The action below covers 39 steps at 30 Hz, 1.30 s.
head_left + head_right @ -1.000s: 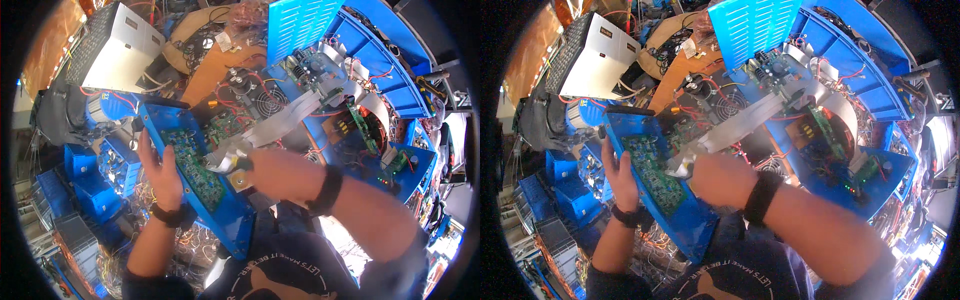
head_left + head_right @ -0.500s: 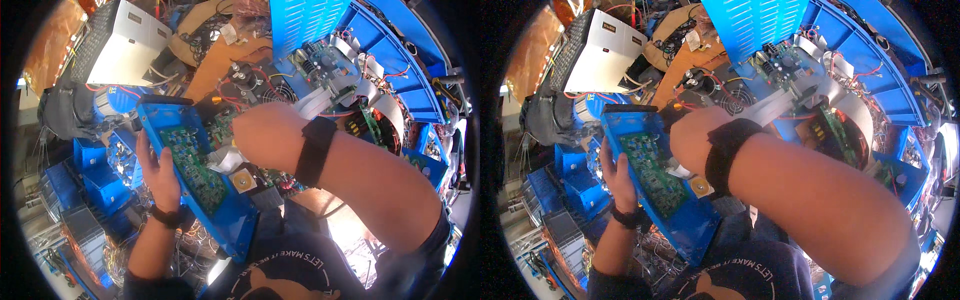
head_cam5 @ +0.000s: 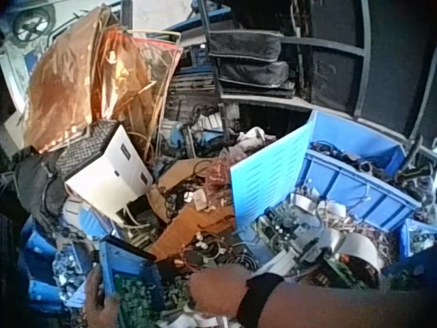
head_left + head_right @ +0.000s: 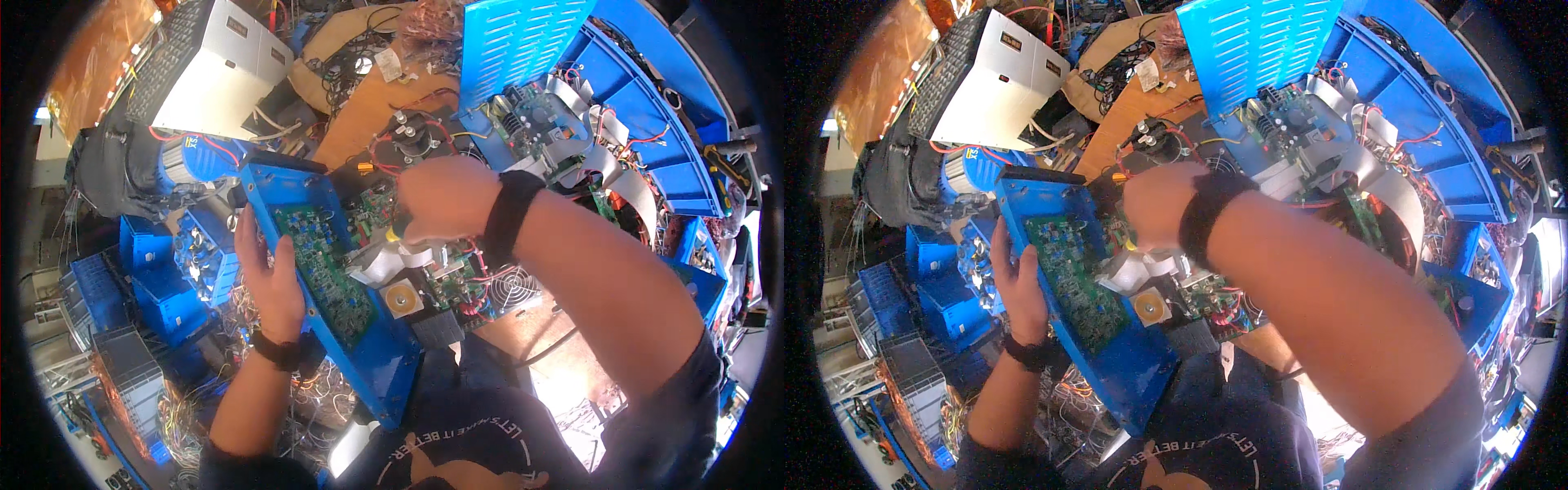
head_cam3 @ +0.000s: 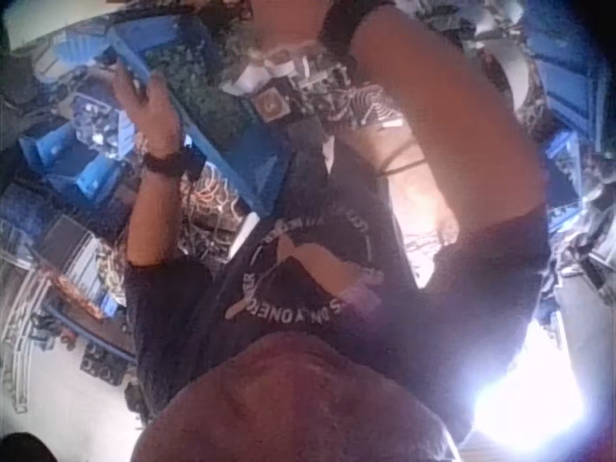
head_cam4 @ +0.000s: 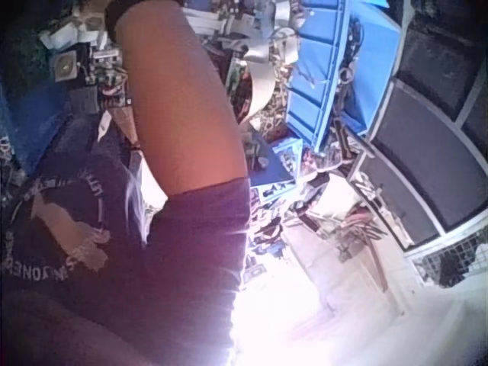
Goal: Unscrew a circuit board from a blue electronic housing using a screwdriver.
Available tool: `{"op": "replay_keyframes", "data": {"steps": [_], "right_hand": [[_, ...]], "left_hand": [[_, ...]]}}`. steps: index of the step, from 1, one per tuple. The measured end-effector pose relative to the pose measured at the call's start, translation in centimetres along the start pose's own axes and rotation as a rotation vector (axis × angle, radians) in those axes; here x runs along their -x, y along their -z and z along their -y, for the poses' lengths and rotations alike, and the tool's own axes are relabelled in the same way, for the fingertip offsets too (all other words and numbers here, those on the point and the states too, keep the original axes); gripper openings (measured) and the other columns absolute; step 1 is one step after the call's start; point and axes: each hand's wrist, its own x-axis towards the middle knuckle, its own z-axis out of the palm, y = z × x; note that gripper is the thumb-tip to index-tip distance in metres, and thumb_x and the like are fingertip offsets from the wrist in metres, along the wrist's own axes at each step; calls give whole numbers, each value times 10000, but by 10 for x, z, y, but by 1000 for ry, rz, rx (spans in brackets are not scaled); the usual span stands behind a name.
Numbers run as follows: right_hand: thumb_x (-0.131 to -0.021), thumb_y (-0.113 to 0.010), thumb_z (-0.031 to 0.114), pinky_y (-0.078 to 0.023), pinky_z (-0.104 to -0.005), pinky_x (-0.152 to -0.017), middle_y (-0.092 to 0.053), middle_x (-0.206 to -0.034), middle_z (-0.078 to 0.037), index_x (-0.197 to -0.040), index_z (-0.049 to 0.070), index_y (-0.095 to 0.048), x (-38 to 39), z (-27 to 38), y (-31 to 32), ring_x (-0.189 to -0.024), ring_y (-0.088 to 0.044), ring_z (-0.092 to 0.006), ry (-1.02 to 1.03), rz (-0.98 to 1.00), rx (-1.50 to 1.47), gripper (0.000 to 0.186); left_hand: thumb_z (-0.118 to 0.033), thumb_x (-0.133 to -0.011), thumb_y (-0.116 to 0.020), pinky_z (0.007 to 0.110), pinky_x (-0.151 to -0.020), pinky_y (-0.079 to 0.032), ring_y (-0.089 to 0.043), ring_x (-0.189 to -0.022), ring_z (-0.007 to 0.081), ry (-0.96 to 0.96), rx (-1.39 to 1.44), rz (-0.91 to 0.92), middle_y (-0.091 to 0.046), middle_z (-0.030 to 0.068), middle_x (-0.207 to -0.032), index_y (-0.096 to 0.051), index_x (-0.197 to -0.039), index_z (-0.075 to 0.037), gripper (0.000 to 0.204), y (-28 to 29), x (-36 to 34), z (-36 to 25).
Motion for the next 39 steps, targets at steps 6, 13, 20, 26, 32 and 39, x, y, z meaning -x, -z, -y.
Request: {"op": "replay_keyframes", "data": {"steps": [6, 13, 20, 26, 32, 39], "right_hand": [[-708, -684, 195, -515, -460, -671, -654, -737, -165, -783, 29, -676, -8, -30, -33, -748, -658, -363, -45, -86, -18, 182], [-714, -656, 108, -520, -451, -732, -656, -804, -158, -858, 42, -643, -7, -34, -47, -826, -662, -356, -35, -87, 28, 160], [-737, -729, 215, -510, -479, -761, -683, -902, -148, -992, 55, -661, -25, -50, -48, -880, -660, -374, -20, 13, -15, 308], [-741, -727, 235, -514, -473, -742, -673, -840, -157, -915, 52, -678, -19, -31, -36, -839, -664, -367, -20, 37, 34, 257], [-692, -657, 182, -521, -414, -629, -645, -717, -120, -708, 54, -672, -1, 28, -19, -700, -658, -309, 191, -237, 156, 130], [-705, -635, 156, -443, -440, -489, -630, -757, -151, -802, 30, -712, -3, 119, -21, -715, -639, -312, -21, -191, 343, 176]], "left_hand": [[-66, -917, -526, 409, -1121, -315, -380, -1343, 266, 26, 5, 16, -309, 160, -1499, -312, -1470, 12, 598, -2, -1, -9], [-109, -935, -542, 403, -1108, -326, -402, -1326, 261, 28, 102, 24, -314, 143, -1500, -306, -1470, 18, 598, 0, -1, -7], [-119, -934, -551, 407, -1113, -318, -392, -1337, 260, 23, 15, 10, -309, 147, -1503, -301, -1473, 22, 611, -1, 0, -6], [-107, -920, -558, 412, -1127, -297, -372, -1355, 268, -8, 45, 15, -282, 164, -1517, -303, -1475, 18, 624, 2, 1, -1], [-102, -912, -568, 413, -1144, -263, -317, -1392, 278, 27, 115, -13, -260, 174, -1531, -309, -1478, 4, 632, 0, 3, 3], [-121, -924, -564, 407, -1133, -269, -323, -1381, 281, -23, -70, -18, -316, 174, -1510, -328, -1470, 1, 607, 0, 2, -2]]}}
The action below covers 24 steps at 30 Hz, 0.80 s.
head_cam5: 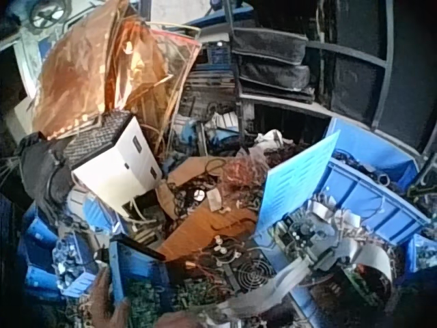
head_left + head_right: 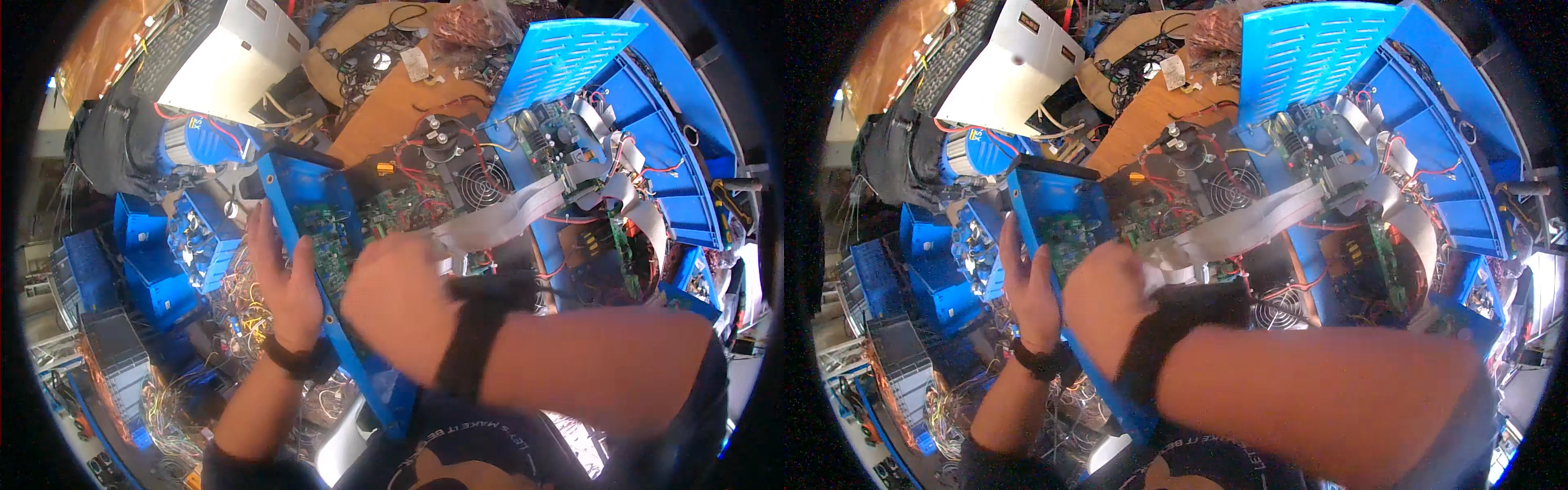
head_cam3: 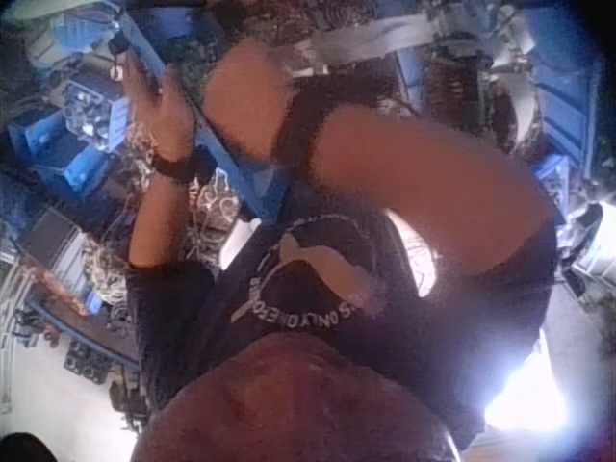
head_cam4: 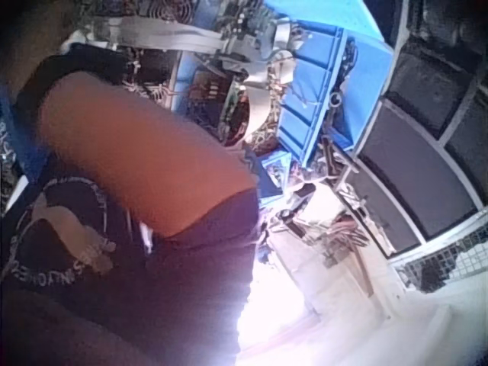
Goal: Unscrew a circuit board from a blue electronic housing using a screwdriver.
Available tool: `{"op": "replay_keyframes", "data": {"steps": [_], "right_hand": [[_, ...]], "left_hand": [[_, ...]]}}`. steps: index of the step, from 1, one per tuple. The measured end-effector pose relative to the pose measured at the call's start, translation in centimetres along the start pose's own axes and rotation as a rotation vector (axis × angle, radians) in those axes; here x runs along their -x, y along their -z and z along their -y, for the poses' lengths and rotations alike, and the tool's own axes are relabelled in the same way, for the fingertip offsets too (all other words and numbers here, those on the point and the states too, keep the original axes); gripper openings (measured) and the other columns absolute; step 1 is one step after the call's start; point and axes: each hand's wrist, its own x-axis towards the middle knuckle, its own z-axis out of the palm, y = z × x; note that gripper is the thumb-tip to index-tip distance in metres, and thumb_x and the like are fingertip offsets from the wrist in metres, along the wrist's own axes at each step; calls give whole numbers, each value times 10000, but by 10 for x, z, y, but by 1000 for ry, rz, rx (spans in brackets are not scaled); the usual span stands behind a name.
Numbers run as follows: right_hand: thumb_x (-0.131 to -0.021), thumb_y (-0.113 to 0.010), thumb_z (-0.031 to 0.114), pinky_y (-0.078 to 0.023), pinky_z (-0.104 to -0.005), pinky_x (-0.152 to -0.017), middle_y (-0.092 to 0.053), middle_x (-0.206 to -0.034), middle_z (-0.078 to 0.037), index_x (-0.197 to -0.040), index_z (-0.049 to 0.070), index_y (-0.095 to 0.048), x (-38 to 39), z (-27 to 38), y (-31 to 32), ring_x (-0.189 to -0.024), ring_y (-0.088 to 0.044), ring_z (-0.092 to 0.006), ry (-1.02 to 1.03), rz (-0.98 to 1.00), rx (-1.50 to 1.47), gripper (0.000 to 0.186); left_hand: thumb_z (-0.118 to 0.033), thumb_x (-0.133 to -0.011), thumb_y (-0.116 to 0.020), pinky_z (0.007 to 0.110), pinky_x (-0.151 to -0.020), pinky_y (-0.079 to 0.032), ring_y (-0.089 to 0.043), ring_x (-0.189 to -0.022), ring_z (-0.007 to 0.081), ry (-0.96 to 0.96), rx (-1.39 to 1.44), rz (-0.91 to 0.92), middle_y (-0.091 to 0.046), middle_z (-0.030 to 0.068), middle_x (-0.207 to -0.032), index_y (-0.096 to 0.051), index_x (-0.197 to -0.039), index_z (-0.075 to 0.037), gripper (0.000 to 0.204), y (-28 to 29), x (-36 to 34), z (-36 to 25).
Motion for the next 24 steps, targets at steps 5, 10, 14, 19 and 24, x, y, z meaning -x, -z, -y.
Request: {"op": "replay_keyframes", "data": {"steps": [5, 10, 14, 19, 24], "right_hand": [[-752, -599, 174, -367, -413, -432, -590, -768, -143, -835, 1, -696, -3, 61, -15, -682, -573, -305, -48, 170, 505, 216], [-721, -597, 124, -461, -408, -530, -607, -730, -174, -804, -11, -695, -5, 63, -8, -710, -617, -318, -76, -79, 107, 187], [-717, -657, 140, -532, -441, -700, -647, -715, -210, -794, 8, -712, 19, -41, -9, -760, -677, -348, 12, -73, -470, 163], [-722, -694, 200, -528, -432, -699, -630, -716, -205, -749, -1, -670, 28, -89, -40, -734, -661, -338, -361, 59, -960, 205], [-762, -677, 156, -525, -338, -581, -663, -807, -158, -922, -37, -672, 18, -96, -46, -673, -661, -228, -448, 150, -1328, 251]], "left_hand": [[-172, -910, -596, 428, -1153, -221, -294, -1404, 350, -62, -166, -31, -332, 223, -1497, -384, -1452, -25, 600, -1, 3, 2], [-170, -906, -599, 424, -1159, -201, -295, -1403, 358, -56, -93, -7, -324, 222, -1502, -388, -1449, -22, 601, 2, -1, 7], [-130, -921, -572, 401, -1138, -249, -328, -1378, 309, -14, -57, -32, -323, 189, -1498, -378, -1449, -12, 575, 2, -1, 3], [-84, -944, -541, 364, -1103, -317, -392, -1326, 237, 16, 96, -22, -333, 132, -1485, -344, -1462, -12, 559, -1, 1, 6], [-134, -902, -601, 437, -1139, -247, -277, -1414, 297, 62, 173, -27, -263, 172, -1535, -384, -1461, -67, 603, -4, 1, 8]]}}
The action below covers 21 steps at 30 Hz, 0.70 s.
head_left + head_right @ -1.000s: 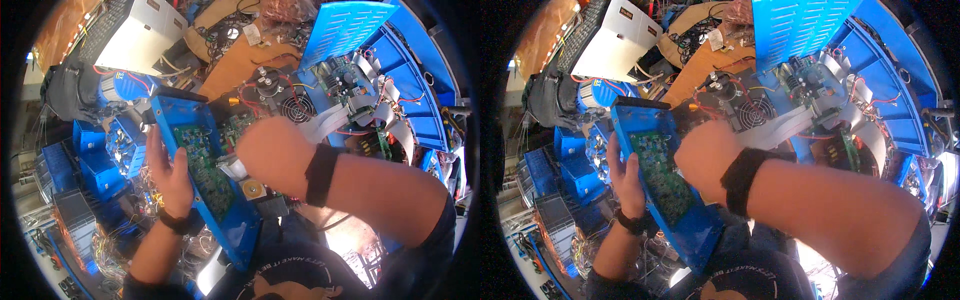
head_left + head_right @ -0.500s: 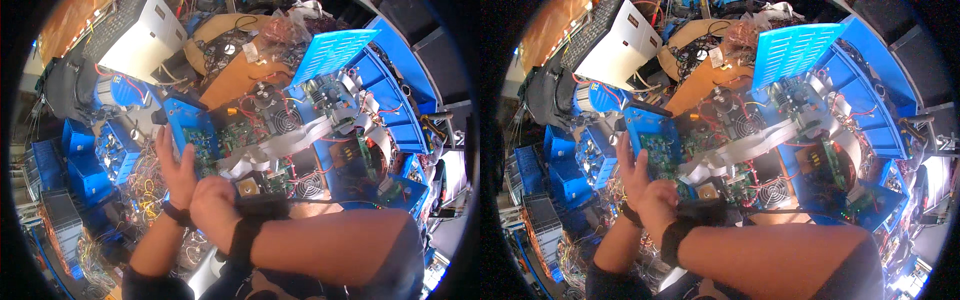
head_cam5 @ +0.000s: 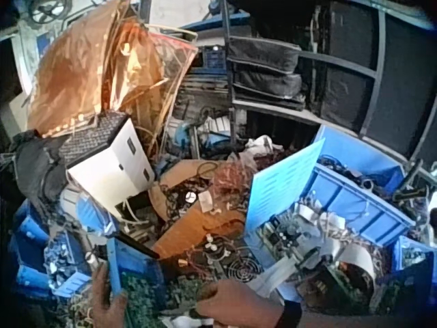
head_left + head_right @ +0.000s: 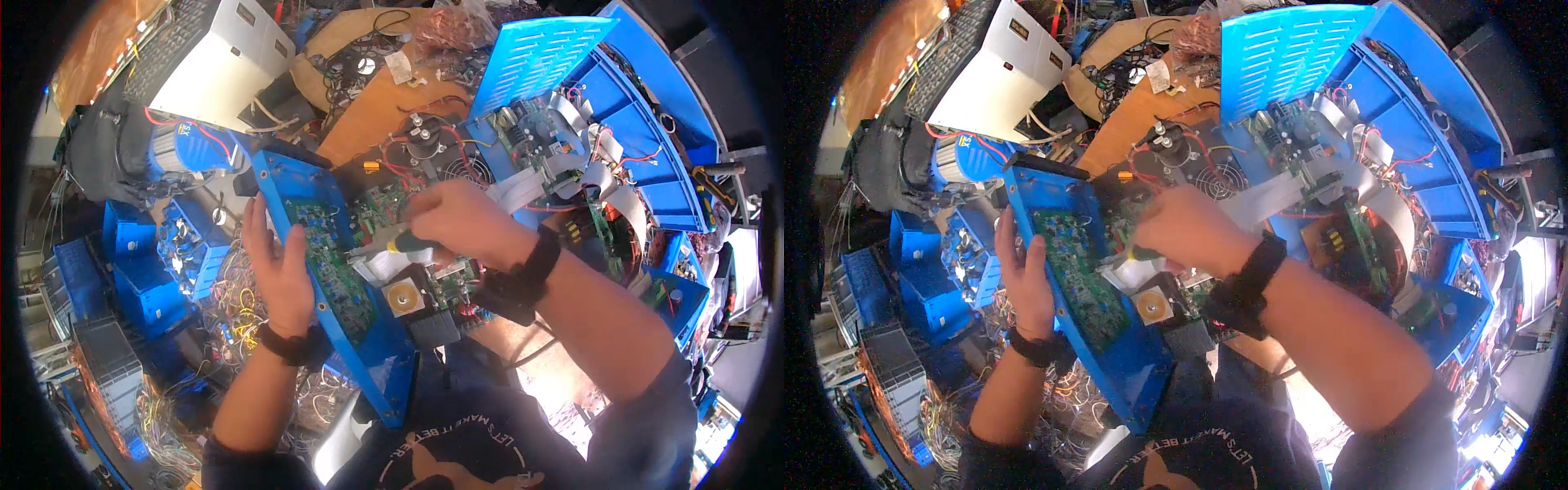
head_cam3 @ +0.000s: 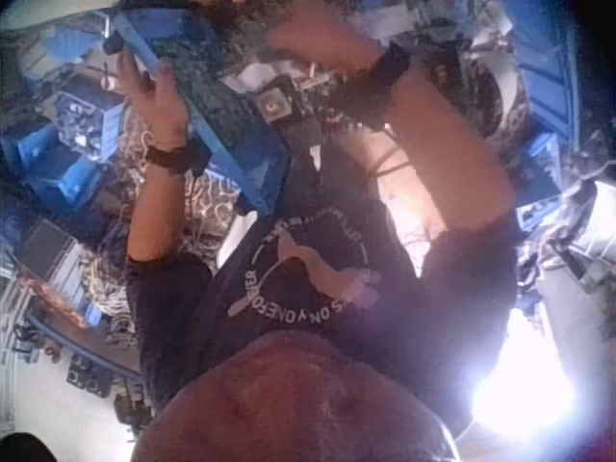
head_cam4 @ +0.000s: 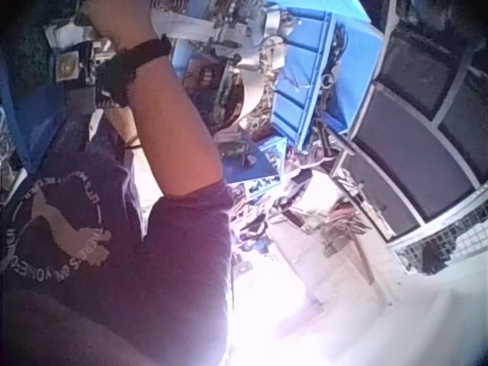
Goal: Unscrew a circuit board from a blue electronic housing using a screwdriver.
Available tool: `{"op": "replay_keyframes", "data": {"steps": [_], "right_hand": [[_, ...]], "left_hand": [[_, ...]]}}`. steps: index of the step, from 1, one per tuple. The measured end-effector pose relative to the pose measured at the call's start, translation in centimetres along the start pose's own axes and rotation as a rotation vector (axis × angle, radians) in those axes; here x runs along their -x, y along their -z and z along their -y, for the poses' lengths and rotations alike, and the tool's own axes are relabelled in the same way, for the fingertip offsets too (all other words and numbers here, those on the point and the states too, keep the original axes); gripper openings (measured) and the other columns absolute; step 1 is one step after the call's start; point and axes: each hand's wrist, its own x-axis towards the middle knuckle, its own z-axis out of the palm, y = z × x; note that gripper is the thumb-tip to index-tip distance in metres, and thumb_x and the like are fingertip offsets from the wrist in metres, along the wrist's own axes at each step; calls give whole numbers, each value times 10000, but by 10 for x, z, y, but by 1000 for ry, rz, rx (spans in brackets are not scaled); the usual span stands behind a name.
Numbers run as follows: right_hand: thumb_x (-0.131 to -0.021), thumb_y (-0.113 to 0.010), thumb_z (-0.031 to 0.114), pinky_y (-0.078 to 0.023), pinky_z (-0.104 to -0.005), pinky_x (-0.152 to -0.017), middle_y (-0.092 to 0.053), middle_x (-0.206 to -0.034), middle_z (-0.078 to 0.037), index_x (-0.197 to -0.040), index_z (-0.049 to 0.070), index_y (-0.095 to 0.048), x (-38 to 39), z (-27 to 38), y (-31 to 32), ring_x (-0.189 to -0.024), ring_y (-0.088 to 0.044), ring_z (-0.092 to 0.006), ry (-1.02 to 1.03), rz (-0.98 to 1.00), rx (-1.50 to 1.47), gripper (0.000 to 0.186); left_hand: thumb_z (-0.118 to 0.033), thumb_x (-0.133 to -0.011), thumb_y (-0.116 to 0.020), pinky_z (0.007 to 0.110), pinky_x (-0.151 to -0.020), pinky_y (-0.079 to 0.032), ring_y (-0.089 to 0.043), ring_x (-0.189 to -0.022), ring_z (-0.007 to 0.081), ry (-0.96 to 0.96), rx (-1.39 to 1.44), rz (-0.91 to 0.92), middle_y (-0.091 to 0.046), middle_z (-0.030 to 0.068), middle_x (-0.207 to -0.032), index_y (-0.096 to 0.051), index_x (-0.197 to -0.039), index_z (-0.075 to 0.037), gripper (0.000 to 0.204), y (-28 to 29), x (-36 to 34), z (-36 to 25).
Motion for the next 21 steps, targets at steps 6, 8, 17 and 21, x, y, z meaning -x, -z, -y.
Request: {"op": "replay_keyframes", "data": {"steps": [6, 8, 17, 21], "right_hand": [[-841, -632, 161, -531, -298, -501, -679, -920, -126, -1031, -85, -645, -7, 12, -3, -640, -675, -194, 331, -55, 26, 311], [-865, -619, 173, -545, -305, -511, -681, -933, -123, -1024, -82, -640, 1, 20, -7, -651, -681, -213, -70, -109, -282, 302], [-815, -592, 182, -562, -376, -612, -673, -801, -211, -943, -63, -660, 6, 35, -47, -723, -707, -290, 178, -18, 236, 285], [-761, -568, 140, -537, -439, -690, -636, -774, -296, -781, -38, -642, 32, 64, -97, -728, -685, -342, 308, -64, 479, 194]], "left_hand": [[-62, -946, -523, 375, -1104, -334, -391, -1337, 242, -39, -161, -3, -310, 140, -1503, -332, -1465, -5, 556, 1, 0, -7], [-99, -925, -558, 414, -1119, -291, -339, -1374, 275, -30, -117, -7, -297, 159, -1511, -358, -1462, -34, 576, 5, -1, -1], [-139, -902, -584, 448, -1131, -253, -293, -1403, 332, -15, -7, -14, -302, 196, -1510, -394, -1445, -40, 584, -1, -1, -2], [-171, -910, -587, 436, -1136, -246, -309, -1389, 348, -189, -180, 49, -329, 221, -1490, -393, -1442, -24, 585, 6, -2, 7]]}}
